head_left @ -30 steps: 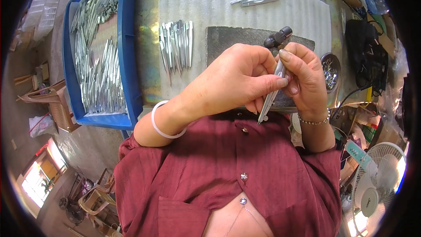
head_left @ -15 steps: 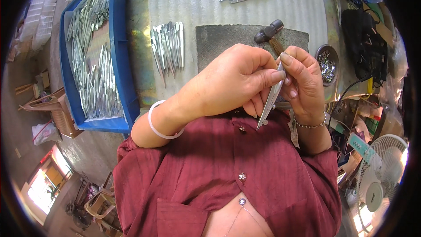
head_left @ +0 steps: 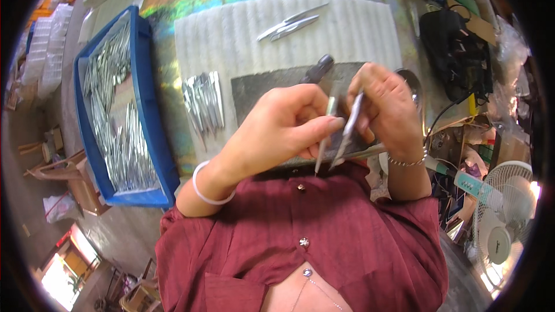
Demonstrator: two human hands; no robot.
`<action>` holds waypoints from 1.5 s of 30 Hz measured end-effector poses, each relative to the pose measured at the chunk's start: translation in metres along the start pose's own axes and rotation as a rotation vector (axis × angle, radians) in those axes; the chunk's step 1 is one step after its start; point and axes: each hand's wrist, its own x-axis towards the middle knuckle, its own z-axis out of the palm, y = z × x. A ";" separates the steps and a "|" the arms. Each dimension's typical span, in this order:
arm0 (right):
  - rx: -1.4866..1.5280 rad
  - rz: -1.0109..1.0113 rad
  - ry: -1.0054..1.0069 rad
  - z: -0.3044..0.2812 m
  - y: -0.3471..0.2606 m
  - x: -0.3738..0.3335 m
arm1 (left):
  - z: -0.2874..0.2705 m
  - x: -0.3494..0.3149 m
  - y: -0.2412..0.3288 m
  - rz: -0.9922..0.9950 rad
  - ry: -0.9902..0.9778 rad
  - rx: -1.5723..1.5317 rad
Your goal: Manually hammering and marking small metal strips on a stone block for assembly or processing.
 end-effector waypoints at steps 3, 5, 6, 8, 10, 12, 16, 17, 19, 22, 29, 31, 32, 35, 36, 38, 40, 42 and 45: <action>-0.389 -0.214 0.138 -0.040 -0.038 0.022 | 0.000 -0.014 0.008 0.127 0.145 -0.029; -0.662 -0.244 0.179 -0.079 -0.054 0.054 | -0.008 -0.023 0.001 0.194 0.329 -0.241; -0.762 -0.229 0.183 -0.100 -0.051 0.075 | -0.011 -0.026 -0.003 0.206 0.316 -0.235; -0.934 -0.131 0.243 -0.119 -0.047 0.106 | -0.015 -0.030 -0.011 0.338 0.425 -0.452; -1.144 -0.283 0.298 -0.142 -0.026 0.129 | -0.015 -0.028 -0.017 0.385 0.393 -0.559; -1.486 -0.572 0.386 -0.147 -0.012 0.136 | -0.018 -0.029 -0.024 0.423 0.342 -0.707; -0.947 -0.372 0.039 -0.032 -0.028 0.060 | -0.017 -0.035 -0.035 0.413 0.329 -0.898; -0.789 -0.320 -0.118 -0.017 -0.023 0.038 | -0.015 -0.036 -0.035 0.405 0.329 -0.900; -0.421 -0.230 -0.336 0.003 -0.004 0.008 | -0.010 -0.033 -0.037 0.307 0.277 -0.971; -0.020 -0.167 -0.395 0.028 0.017 -0.008 | -0.003 -0.031 -0.048 0.264 0.203 -0.967; -0.042 0.036 -0.352 0.043 0.029 -0.012 | 0.003 -0.056 -0.054 0.179 0.129 -0.264; -0.025 0.067 -0.353 0.054 0.026 -0.014 | 0.006 -0.061 -0.053 0.256 0.270 0.022; -0.064 0.080 -0.331 0.056 0.026 -0.013 | 0.005 -0.063 -0.053 0.276 0.275 0.022; -0.076 0.099 -0.310 0.062 0.030 -0.013 | -0.001 -0.071 -0.058 0.151 0.154 -0.232; -0.040 0.091 -0.298 0.064 0.031 -0.013 | -0.002 -0.071 -0.058 0.151 0.157 -0.239; -0.052 0.103 -0.302 0.064 0.034 -0.010 | -0.004 -0.070 -0.056 0.118 0.069 -0.392; -0.062 0.110 -0.306 0.066 0.034 -0.007 | -0.010 -0.070 -0.058 0.113 0.034 -0.430; -0.009 0.175 -0.320 0.069 0.033 -0.003 | -0.012 -0.069 -0.057 0.110 -0.004 -0.466; -0.050 0.171 -0.318 0.069 0.036 0.001 | -0.012 -0.068 -0.056 0.086 0.047 -0.523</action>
